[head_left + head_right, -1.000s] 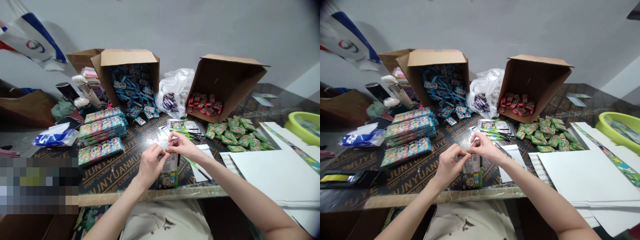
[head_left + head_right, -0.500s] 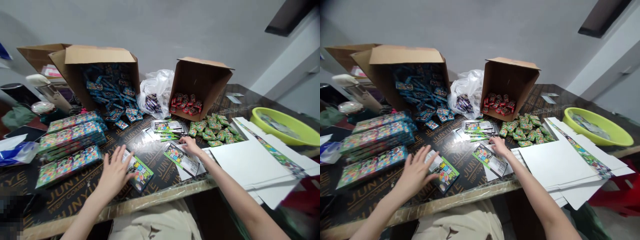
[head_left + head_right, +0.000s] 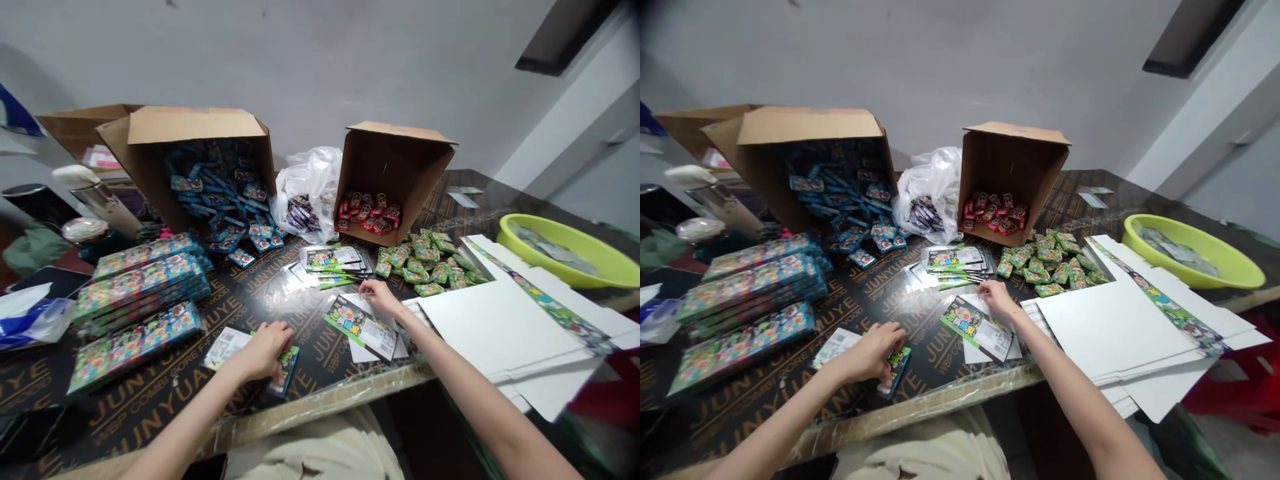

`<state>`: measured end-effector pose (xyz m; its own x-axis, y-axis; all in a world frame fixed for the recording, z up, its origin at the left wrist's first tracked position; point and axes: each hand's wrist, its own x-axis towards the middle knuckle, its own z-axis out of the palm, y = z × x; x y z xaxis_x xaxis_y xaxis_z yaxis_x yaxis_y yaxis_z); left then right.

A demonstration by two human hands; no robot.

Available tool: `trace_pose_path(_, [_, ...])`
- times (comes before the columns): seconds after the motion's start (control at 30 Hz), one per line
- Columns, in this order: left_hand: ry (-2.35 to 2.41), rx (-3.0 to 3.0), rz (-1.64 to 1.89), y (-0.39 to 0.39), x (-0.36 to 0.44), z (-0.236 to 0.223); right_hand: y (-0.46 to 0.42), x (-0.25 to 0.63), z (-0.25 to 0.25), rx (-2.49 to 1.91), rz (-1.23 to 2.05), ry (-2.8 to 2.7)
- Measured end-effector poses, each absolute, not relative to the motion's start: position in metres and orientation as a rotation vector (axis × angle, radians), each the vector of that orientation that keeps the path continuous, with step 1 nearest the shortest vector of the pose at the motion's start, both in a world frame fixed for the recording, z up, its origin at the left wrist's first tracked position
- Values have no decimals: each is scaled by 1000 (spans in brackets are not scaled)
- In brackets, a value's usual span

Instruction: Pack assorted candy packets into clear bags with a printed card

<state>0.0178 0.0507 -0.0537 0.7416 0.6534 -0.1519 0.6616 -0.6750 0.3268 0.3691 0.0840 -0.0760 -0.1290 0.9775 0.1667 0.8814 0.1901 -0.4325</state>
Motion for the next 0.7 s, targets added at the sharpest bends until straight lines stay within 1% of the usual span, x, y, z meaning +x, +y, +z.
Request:
trace_pose_path(0.1, [1030, 2531, 21, 48, 14, -60, 80, 369, -77, -1697, 215, -2052])
trace_pose_path(0.23, [1059, 2568, -76, 51, 13, -63, 68, 362, -82, -1631, 140, -2053])
trace_pose_path(0.37, [1066, 2420, -83, 51, 15, -45, 60, 357, -85, -1645, 110, -1934])
trace_pose_path(0.43, [1060, 2279, 100, 46, 12, -27, 58, 357, -83, -1663, 111, -1842])
trace_pose_path(0.57, [1033, 2067, 833, 33, 2, 7, 55, 340, -65, -1615, 174, -1736])
trace_pose_path(0.63, [994, 1939, 1090, 29, -1, 12, 50, 316, -49, -1518, 290, -1702])
trace_pose_path(0.7, [985, 1803, 1240, 25, -2, 9, 40, 286, -29, -1361, 450, -1668])
